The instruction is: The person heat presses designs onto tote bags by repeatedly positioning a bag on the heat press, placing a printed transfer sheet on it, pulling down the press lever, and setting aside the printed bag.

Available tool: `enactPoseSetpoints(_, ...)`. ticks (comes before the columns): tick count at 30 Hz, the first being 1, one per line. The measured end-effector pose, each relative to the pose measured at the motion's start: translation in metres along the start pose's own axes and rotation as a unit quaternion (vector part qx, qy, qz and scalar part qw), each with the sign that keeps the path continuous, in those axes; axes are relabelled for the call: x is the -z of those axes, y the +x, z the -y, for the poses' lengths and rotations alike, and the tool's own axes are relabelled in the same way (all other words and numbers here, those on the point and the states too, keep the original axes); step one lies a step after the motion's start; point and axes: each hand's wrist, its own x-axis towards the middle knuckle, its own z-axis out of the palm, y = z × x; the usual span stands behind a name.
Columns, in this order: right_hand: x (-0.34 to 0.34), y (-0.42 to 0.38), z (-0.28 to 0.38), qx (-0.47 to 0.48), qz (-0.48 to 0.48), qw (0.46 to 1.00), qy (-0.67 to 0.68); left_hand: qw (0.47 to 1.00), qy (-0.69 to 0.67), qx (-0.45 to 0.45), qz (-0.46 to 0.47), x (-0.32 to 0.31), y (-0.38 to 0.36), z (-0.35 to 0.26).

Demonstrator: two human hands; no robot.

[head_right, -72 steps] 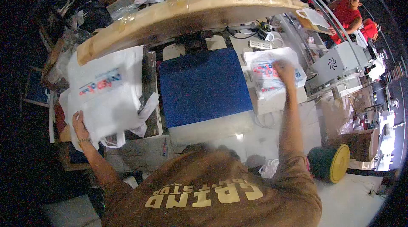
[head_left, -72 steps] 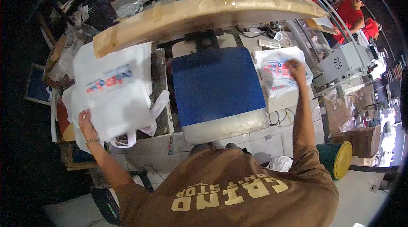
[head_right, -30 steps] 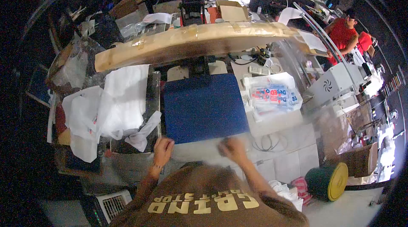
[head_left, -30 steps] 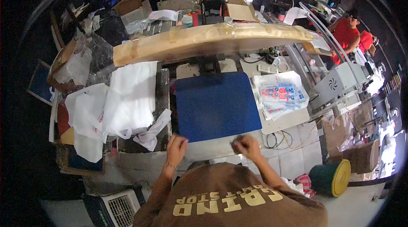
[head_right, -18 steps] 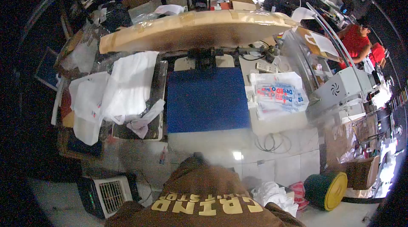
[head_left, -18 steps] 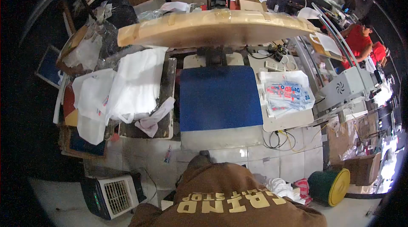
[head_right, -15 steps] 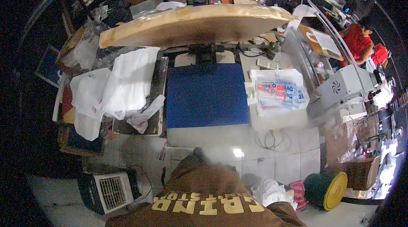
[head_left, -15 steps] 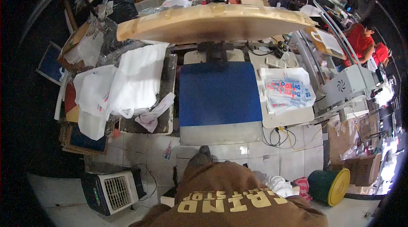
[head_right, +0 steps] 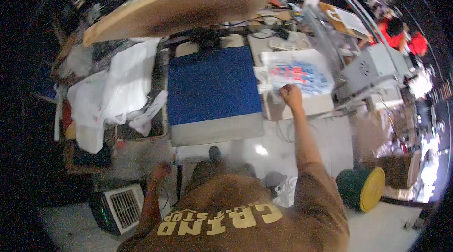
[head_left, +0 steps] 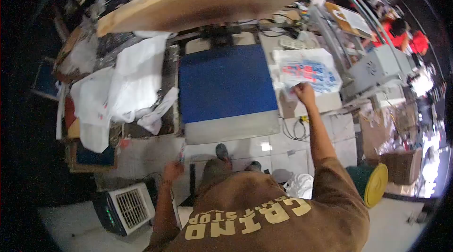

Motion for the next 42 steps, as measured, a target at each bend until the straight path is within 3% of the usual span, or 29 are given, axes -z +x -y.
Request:
enactPoseSetpoints(1, -0.005, 0.020, 0.001, 0.022, -0.023, 0.998, -0.055, 0.977, -0.201, -0.026, -0.065, 0.060, 0.002, -0.031)
enactPoseSetpoints(2, -0.018, 0.034, 0.000, 0.026, -0.053, 0.993, -0.101, 0.963, -0.227, 0.008, -0.148, 0.101, 0.015, -0.058)
enactPoseSetpoints(4, -0.041, 0.051, 0.003, 0.037, -0.082, 0.986, -0.139, 0.931, -0.053, -0.071, -0.354, 0.165, 0.065, -0.064)
enactPoseSetpoints(5, -0.047, 0.051, 0.006, 0.010, -0.068, 0.988, -0.139, 0.935, -0.150, -0.038, -0.320, 0.199, 0.090, -0.065)
enactPoseSetpoints(7, -0.059, 0.051, -0.003, -0.014, -0.052, 0.989, -0.137, 0.921, -0.060, -0.035, -0.383, 0.244, 0.142, -0.057)
enactPoseSetpoints(9, -0.079, 0.051, -0.024, -0.010, -0.032, 0.986, -0.165, 0.851, 0.052, -0.021, -0.523, 0.264, 0.175, -0.071)
enactPoseSetpoints(10, -0.081, 0.051, -0.027, -0.007, -0.032, 0.986, -0.163, 0.842, 0.081, 0.001, -0.533, 0.266, 0.199, -0.067)
enactPoseSetpoints(11, -0.079, 0.051, -0.030, 0.002, -0.039, 0.987, -0.154, 0.833, 0.109, 0.024, -0.542, 0.266, 0.220, -0.063)
enactPoseSetpoints(12, -0.078, 0.051, -0.031, 0.012, -0.046, 0.988, -0.145, 0.899, 0.078, 0.064, -0.426, 0.277, 0.218, -0.075)
enactPoseSetpoints(13, -0.076, 0.051, -0.032, 0.016, -0.045, 0.989, -0.139, 0.921, 0.080, 0.092, -0.369, 0.285, 0.216, -0.091)
enactPoseSetpoints(19, -0.073, 0.057, -0.047, 0.075, -0.028, 0.986, -0.148, 0.891, 0.122, 0.117, -0.421, 0.305, 0.212, -0.081)
enactPoseSetpoints(21, -0.069, 0.059, -0.044, 0.084, 0.017, 0.980, -0.179, 0.891, 0.094, 0.120, -0.428, 0.332, 0.205, -0.064)
enactPoseSetpoints(23, -0.069, 0.063, -0.042, 0.046, 0.003, 0.990, -0.131, 0.904, 0.035, 0.107, -0.413, 0.366, 0.176, -0.059)
enactPoseSetpoints(25, -0.059, 0.066, -0.040, 0.025, 0.052, 0.989, -0.138, 0.896, -0.075, 0.054, -0.434, 0.396, 0.172, -0.028)
enactPoseSetpoints(26, -0.073, 0.069, -0.066, 0.072, 0.004, 0.989, -0.127, 0.847, 0.008, 0.016, -0.531, 0.403, 0.173, -0.009)
enactPoseSetpoints(29, -0.091, 0.090, -0.117, 0.064, 0.031, 0.994, -0.085, 0.841, -0.007, -0.056, -0.538, 0.414, 0.126, -0.055)
enactPoseSetpoints(30, -0.086, 0.091, -0.116, 0.085, 0.058, 0.991, -0.089, 0.869, 0.054, -0.077, -0.486, 0.397, 0.132, -0.057)
enactPoseSetpoints(31, -0.085, 0.090, -0.116, 0.083, 0.055, 0.991, -0.089, 0.849, 0.133, -0.197, -0.473, 0.371, 0.141, -0.057)
enactPoseSetpoints(32, -0.080, 0.084, -0.105, 0.117, -0.004, 0.987, -0.109, 0.861, 0.166, -0.210, -0.433, 0.343, 0.133, -0.087)
enactPoseSetpoints(33, -0.074, 0.076, -0.091, 0.150, -0.062, 0.978, -0.130, 0.837, 0.168, -0.290, -0.434, 0.312, 0.127, -0.113)
enactPoseSetpoints(34, -0.062, 0.068, -0.045, 0.092, -0.128, 0.979, -0.127, 0.857, 0.064, -0.323, -0.396, 0.300, 0.087, -0.172)
enactPoseSetpoints(35, -0.059, 0.074, -0.024, 0.143, -0.199, 0.965, -0.090, 0.905, 0.086, -0.248, -0.335, 0.279, 0.082, -0.206)
enactPoseSetpoints(36, -0.047, 0.062, 0.022, 0.090, -0.179, 0.980, -0.004, 0.891, 0.031, -0.290, -0.348, 0.259, 0.072, -0.237)
enactPoseSetpoints(37, -0.035, 0.049, 0.072, 0.015, -0.072, 0.991, 0.109, 0.891, -0.003, -0.310, -0.330, 0.234, 0.073, -0.261)
enactPoseSetpoints(38, -0.045, 0.040, 0.085, 0.039, 0.036, 0.972, 0.227, 0.901, 0.054, -0.277, -0.330, 0.220, 0.062, -0.295)
enactPoseSetpoints(39, -0.030, 0.007, 0.143, -0.054, 0.186, 0.922, 0.336, 0.915, 0.051, -0.260, -0.304, 0.205, 0.058, -0.322)
enactPoseSetpoints(41, -0.023, -0.048, 0.206, -0.042, 0.415, 0.690, 0.591, 0.929, 0.045, -0.253, -0.268, 0.177, 0.052, -0.365)
enactPoseSetpoints(42, -0.030, -0.074, 0.223, -0.073, 0.386, 0.683, 0.615, 0.925, 0.026, -0.272, -0.264, 0.165, 0.049, -0.383)
